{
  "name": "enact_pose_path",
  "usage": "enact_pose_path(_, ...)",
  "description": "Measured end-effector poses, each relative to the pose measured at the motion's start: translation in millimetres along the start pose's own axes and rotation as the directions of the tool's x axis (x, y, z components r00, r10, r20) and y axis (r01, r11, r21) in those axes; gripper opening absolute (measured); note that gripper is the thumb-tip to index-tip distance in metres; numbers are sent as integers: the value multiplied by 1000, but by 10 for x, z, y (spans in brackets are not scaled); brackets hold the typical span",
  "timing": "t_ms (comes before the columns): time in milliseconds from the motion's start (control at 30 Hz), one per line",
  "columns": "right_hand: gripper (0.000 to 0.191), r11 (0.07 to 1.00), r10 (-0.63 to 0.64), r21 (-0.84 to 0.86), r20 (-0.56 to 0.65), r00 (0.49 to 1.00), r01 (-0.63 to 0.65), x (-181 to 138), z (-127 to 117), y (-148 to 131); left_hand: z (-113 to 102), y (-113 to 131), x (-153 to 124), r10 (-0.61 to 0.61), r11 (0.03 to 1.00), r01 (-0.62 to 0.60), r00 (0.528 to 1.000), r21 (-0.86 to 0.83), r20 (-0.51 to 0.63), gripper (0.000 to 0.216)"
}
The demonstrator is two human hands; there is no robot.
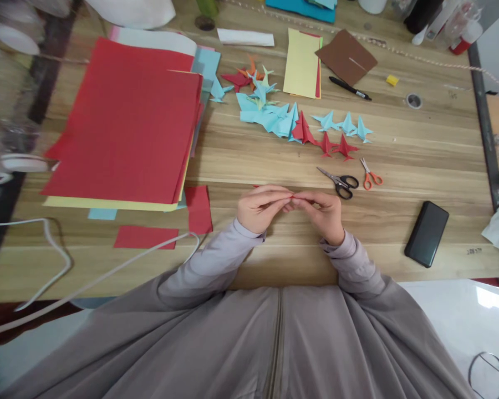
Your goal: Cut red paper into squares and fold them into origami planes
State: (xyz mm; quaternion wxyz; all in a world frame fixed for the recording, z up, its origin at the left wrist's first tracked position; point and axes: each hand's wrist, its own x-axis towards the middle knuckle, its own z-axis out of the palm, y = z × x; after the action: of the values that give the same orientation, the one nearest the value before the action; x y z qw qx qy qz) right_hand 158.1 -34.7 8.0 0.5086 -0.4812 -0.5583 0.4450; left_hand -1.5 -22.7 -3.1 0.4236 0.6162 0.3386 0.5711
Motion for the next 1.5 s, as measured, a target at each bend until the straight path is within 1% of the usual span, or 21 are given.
enact_pose_path(100, 10, 994, 84, 75, 13, 996, -85, 0, 25, -27, 3, 1, 6, -66, 998, 65, 998, -20, -11, 10)
enact_pose_path(200, 14, 987, 138, 87, -2, 990, -138, 15, 41, -46, 9, -9, 1, -123, 992, 122, 992, -11, -23, 12)
enact_pose_path(267, 16, 985, 158, 74, -43, 986, -155, 29, 44, -48, 8, -14, -8, -123, 991, 127, 989, 39, -76, 18)
enact_pose_path(333, 16, 984, 168, 74, -97, 981, -161, 42, 38, -41, 5, -14, -21, -98, 989, 116, 980, 93, -175, 29)
enact_pose_path(367, 16, 984, 170, 79, -122, 978, -162, 48, 34, -37, 4, -11, -28, -89, 988, 113, 974, 107, -207, 32)
enact_pose_path(400, 15, 983, 171, 87, -141, 975, -160, 53, 29, -33, 5, -8, -35, -88, 988, 113, 973, 109, -212, 32)
enact_pose_path(433, 15, 983, 172, 93, -152, 973, -159, 57, 26, -29, 8, -3, -42, -98, 988, 119, 977, 98, -191, 31)
enact_pose_path(533, 15, 984, 162, 94, -137, 977, -150, 57, 23, -18, 33, 11, -56, -174, 985, 174, 983, 2, -66, 27)
enact_pose_path(600, 16, 988, 139, 79, -111, 984, -131, 49, 31, -14, 56, 15, -55, -223, 973, 220, 974, -64, -34, 24)
enact_pose_path(667, 18, 992, 115, 59, -91, 989, -110, 38, 41, -12, 74, 12, -47, -256, 962, 251, 966, -102, -37, 21)
enact_pose_path(767, 19, 996, 88, 34, -79, 993, -85, 27, 49, -6, 88, 4, -34, -266, 960, 256, 960, -115, -86, 17)
enact_pose_path(867, 16, 999, 51, 1, -77, 996, -51, 25, 36, 19, 92, 4, -26, -266, 960, 252, 957, -120, -118, 16)
enact_pose_path(933, 13, 999, 27, -28, -65, 998, -29, 25, 20, 40, 92, 7, -24, -292, 952, 276, 949, -135, -121, 17)
enact_pose_path(1033, 9, 998, 1, -56, -39, 999, -3, 24, 0, 57, 90, 4, -17, -364, 920, 339, 925, -198, -106, 20)
enact_pose_path(1100, 6, 998, -21, -58, -25, 999, 19, 21, -7, 53, 89, -10, -8, -427, 875, 391, 901, -286, -74, 22)
enact_pose_path(1233, 5, 997, -45, -62, -2, 999, 45, 14, -12, 38, 86, -53, 15, -578, 706, 509, 816, -492, 16, 32)
enact_pose_path(1300, 6, 997, -32, -65, 7, 999, 32, 9, -15, 41, 85, -69, 23, -626, 649, 553, 779, -523, 47, 36)
enact_pose_path(1333, 7, 998, -24, -61, 16, 1000, 25, 7, -18, 44, 84, -74, 24, -634, 641, 563, 771, -522, 54, 37)
enact_pose_path(1400, 7, 999, -21, -46, 34, 999, 22, 4, -24, 52, 83, -76, 22, -620, 663, 554, 784, -504, 47, 35)
enact_pose_path(1500, 10, 999, -32, -34, 58, 998, 35, 6, -31, 63, 79, -65, 12, -539, 767, 489, 842, -414, -3, 30)
